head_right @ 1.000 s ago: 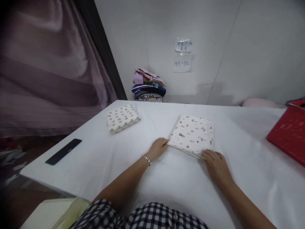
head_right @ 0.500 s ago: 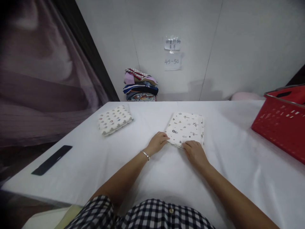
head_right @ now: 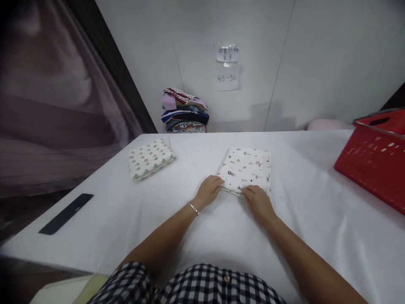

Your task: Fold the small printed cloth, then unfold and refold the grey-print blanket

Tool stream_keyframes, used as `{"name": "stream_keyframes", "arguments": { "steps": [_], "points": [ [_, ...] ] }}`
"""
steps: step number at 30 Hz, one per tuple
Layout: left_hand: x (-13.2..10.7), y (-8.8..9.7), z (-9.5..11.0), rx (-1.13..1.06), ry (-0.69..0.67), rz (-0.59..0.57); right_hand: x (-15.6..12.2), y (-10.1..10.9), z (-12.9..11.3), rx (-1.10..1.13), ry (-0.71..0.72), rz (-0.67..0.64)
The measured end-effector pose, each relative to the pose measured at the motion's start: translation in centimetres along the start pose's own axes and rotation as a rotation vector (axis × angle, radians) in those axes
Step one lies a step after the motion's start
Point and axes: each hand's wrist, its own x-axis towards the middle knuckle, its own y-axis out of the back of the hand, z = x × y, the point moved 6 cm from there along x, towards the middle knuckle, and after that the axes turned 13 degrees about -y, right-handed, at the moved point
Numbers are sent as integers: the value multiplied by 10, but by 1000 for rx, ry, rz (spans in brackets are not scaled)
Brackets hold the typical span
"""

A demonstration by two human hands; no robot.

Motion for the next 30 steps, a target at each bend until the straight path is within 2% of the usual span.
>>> {"name": "stream_keyframes", "arguments": {
  "steps": [6, 11, 19, 23, 30],
  "points": [
    [2, -5, 7, 47, -27, -6, -2, 0, 4, 25, -29, 75],
    [6, -8, 9, 113, -33, -26, -3, -4, 6, 45, -13, 77],
    [5, -7, 14, 206, -28, -201, -7, -4, 2, 36, 56, 56],
    [9, -7, 14, 226, -27, -204, -7, -3, 0, 26, 52, 68],
    [12, -11, 19, 326, -165, -225, -8, -6, 6, 85, 24, 85]
  ]
}}
